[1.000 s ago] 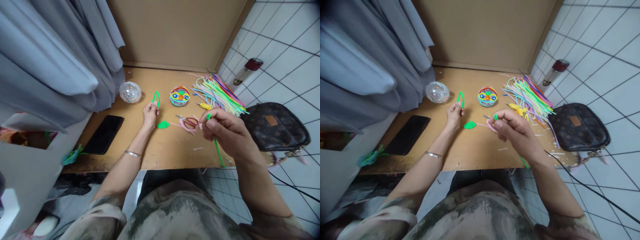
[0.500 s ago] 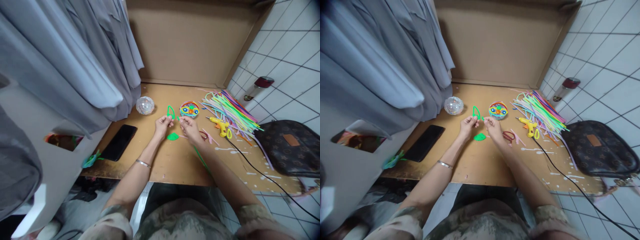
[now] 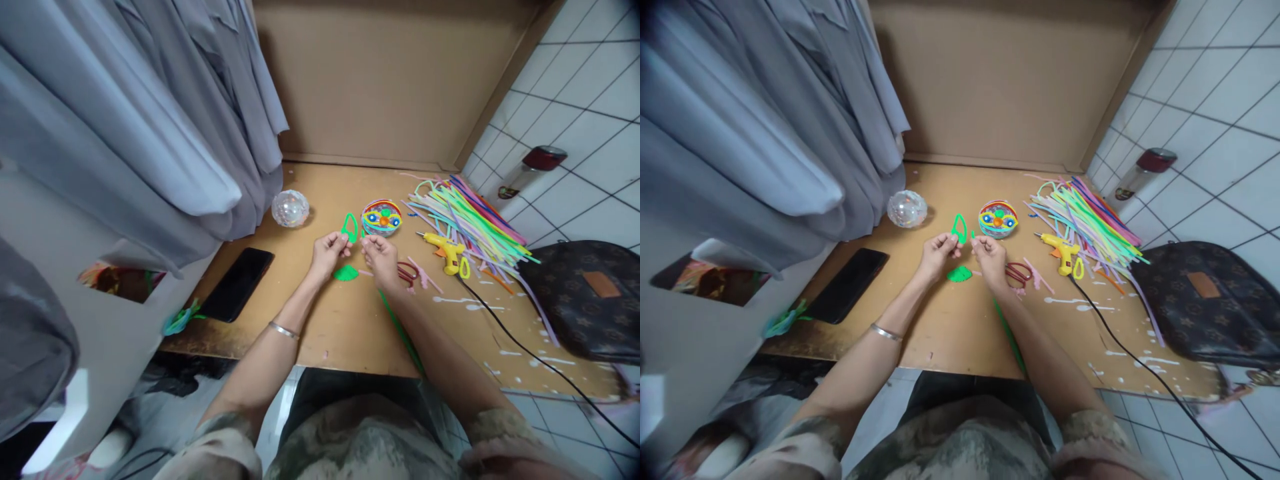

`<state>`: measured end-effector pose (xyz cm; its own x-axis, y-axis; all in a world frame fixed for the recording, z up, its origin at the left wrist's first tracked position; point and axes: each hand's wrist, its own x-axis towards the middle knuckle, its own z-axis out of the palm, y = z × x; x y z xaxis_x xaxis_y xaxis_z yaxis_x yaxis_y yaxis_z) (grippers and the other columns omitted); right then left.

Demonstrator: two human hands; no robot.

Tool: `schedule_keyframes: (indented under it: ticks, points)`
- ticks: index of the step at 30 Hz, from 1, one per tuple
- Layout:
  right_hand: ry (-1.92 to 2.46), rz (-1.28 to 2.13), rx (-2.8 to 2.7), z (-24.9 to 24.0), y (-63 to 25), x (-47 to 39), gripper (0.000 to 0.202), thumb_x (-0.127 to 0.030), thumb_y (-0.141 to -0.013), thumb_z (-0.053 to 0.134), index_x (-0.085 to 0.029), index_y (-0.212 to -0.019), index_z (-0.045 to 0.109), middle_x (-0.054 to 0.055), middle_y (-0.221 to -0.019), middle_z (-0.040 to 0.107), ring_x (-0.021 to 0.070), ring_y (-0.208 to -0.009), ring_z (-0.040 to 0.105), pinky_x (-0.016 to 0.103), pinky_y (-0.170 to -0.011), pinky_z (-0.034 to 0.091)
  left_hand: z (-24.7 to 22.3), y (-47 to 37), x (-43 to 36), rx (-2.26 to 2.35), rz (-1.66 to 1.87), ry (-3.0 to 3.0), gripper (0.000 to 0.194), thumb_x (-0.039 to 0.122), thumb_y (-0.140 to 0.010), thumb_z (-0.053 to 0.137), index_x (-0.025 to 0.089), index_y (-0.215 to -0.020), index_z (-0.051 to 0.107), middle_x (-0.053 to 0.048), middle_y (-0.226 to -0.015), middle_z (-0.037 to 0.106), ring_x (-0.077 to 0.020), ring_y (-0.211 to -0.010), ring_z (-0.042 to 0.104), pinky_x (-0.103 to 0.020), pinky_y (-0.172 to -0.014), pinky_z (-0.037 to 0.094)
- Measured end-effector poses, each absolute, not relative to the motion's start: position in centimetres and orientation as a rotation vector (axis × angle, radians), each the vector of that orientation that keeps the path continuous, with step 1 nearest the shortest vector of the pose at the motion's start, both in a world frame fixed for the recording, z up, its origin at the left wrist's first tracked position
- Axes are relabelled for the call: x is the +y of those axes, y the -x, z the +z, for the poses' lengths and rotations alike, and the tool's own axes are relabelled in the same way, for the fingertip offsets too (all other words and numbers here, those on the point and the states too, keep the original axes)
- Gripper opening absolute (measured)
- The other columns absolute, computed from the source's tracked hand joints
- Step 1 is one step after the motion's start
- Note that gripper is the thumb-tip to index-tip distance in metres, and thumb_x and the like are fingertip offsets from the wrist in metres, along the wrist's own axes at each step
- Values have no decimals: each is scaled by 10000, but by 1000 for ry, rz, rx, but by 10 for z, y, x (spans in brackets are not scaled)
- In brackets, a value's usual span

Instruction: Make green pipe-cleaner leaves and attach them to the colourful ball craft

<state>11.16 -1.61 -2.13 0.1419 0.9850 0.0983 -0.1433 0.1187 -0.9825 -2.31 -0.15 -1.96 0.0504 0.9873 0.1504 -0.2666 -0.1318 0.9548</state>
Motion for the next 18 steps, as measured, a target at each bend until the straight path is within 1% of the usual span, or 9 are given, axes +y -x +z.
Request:
schedule_keyframes:
  ticks: [4, 12, 15, 18]
  points:
    - [1111, 1113, -1057, -20, -111, -18, 402, -561, -657, 757, -205, -780, 617, -52, -581, 540, 73, -468, 389, 203, -426, 271, -20, 21, -3, 913, 1359, -1201, 519, 662, -669, 767, 160, -644, 636, 5, -532, 608, -77, -480, 485, -216, -523, 379]
    - [1185, 1032, -1139, -19, -109, -21, 380, -558, -690, 694, -195, -776, 624, -24, -605, 574, 102, -492, 451, 213, -428, 316, -14, 20, -8, 961, 1327, -1217, 491, 630, -667, 769, 156, -652, 639, 8, -514, 590, -81, -473, 478, -216, -511, 374]
    - [1201, 978, -1142, -17, -108, -22, 341, -521, -687, 671, -191, -755, 616, -12, -623, 589, 118, -524, 482, 224, -452, 341, -13, 19, -10, 965, 1312, -1212, 470, 602, -664, 778, 155, -646, 636, 8, -514, 591, -81, -477, 482, -215, -514, 374]
    - [1183, 922, -1172, -17, -108, -20, 297, -484, -688, 653, -193, -734, 608, -8, -627, 598, 134, -579, 525, 249, -527, 414, -11, 18, -12, 955, 1313, -1195, 448, 568, -636, 803, 155, -647, 632, 14, -524, 598, -79, -480, 486, -213, -518, 378]
